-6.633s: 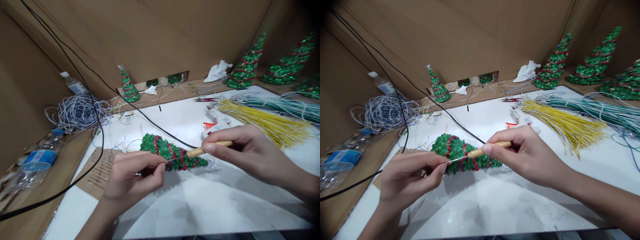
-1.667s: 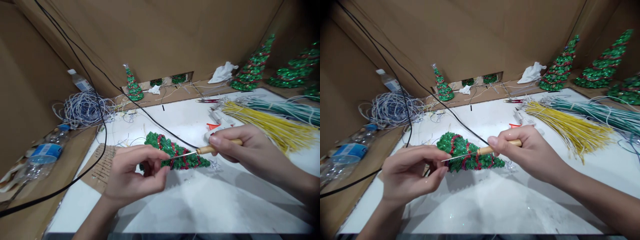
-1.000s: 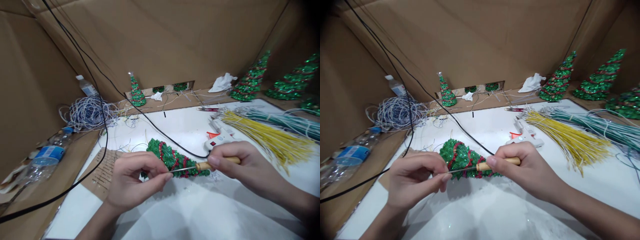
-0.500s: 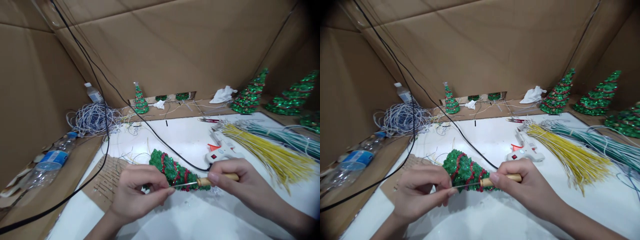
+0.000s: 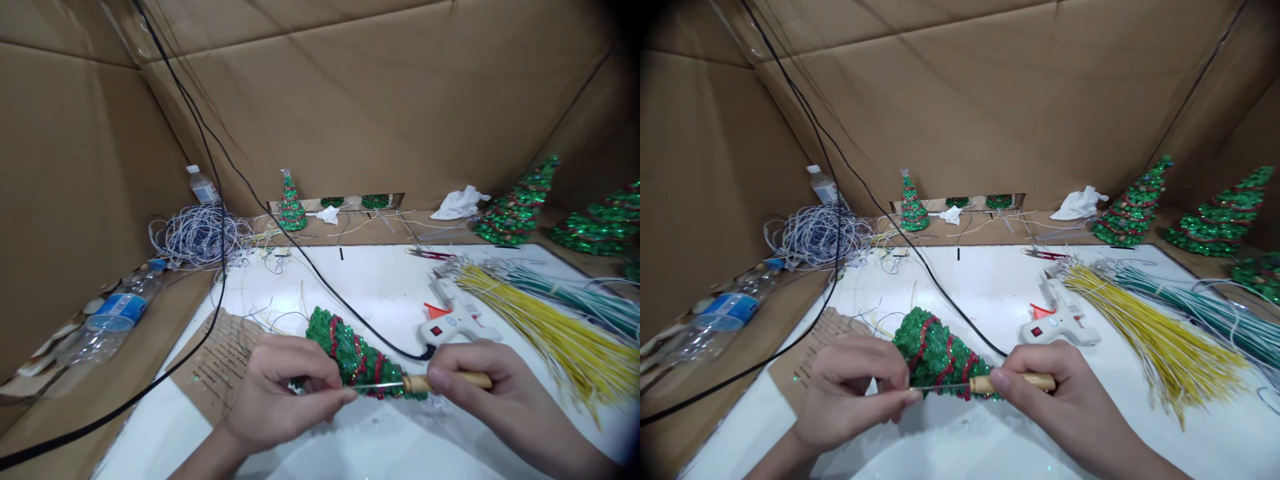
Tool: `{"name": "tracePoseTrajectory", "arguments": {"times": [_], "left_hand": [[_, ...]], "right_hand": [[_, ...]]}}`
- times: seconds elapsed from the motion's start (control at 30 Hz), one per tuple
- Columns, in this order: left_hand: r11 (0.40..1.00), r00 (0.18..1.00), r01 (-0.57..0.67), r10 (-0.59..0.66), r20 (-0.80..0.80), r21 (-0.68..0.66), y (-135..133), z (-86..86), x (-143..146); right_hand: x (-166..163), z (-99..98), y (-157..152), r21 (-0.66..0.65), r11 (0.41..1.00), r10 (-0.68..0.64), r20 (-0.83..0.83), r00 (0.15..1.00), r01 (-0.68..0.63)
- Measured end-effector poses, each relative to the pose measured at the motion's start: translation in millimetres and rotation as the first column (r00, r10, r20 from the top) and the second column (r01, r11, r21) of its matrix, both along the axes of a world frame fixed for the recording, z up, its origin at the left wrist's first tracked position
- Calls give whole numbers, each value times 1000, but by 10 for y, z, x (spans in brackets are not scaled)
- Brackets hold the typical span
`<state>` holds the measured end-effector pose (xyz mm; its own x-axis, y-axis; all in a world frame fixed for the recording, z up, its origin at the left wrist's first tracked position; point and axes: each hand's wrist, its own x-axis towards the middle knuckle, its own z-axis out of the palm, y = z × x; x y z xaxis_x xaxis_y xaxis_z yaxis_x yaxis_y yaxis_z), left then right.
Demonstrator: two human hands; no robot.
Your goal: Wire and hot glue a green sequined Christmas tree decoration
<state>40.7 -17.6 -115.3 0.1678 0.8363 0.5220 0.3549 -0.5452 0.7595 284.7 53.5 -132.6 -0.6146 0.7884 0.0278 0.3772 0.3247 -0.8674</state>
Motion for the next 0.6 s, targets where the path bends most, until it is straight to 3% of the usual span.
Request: {"name": "tracePoseTrajectory", "arguments": {"times": [0.17,0.43,0.6], "left_hand": [[1000,1000,0,0,20,12,7,1,7],[999,1000,5,-5,-14,53,20,4,30],[993,999,21,-16,-40,116,20,-26,36]], "right_hand": [[-24,-5,-29,-12,996,-92,-50,994,92],[-30,28,-45,-21,992,-128,-80,989,127],[-22,46,-80,136,983,-110,-85,990,121]]}}
